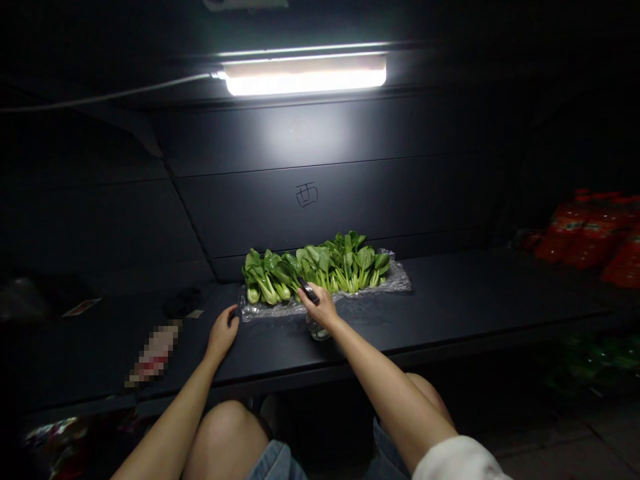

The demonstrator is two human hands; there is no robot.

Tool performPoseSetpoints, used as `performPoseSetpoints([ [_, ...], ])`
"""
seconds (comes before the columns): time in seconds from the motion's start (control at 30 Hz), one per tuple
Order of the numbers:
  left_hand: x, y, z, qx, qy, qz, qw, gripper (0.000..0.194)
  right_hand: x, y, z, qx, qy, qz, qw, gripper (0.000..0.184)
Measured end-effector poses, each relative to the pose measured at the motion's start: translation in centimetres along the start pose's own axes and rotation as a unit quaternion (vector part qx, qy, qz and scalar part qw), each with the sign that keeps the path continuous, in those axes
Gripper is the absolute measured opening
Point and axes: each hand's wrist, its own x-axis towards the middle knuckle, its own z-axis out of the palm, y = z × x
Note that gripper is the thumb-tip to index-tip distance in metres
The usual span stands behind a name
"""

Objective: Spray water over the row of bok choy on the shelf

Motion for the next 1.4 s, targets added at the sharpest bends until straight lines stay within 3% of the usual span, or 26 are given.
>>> performPoseSetpoints([
  [0.37, -0.4, 1.4, -0.6, 0.02, -0.024, -0.001, 0.999, 0.041, -0.4, 0.3, -1.6, -0.005, 0.034, 0.023, 0.999, 0.038],
  [0.63, -0.3, 2.1, -0.7, 0.004, -0.005, 0.029, 1.0, 0.04, -0.5, 0.6, -2.9, -0.019, 0.052, 0.032, 0.998, 0.038],
  [0.97, -0.4, 4.7, 1.2, 0.007, -0.038, 0.063, 0.997, 0.041, -0.6, 1.8, -4.6, -0.017, 0.085, 0.056, 0.995, 0.039],
  [1.4, -0.7, 4.3, 1.5, 0.022, -0.048, 0.058, 0.997, 0.043, -0.6, 3.0, -5.4, -0.005, 0.129, 0.067, 0.989, 0.038],
])
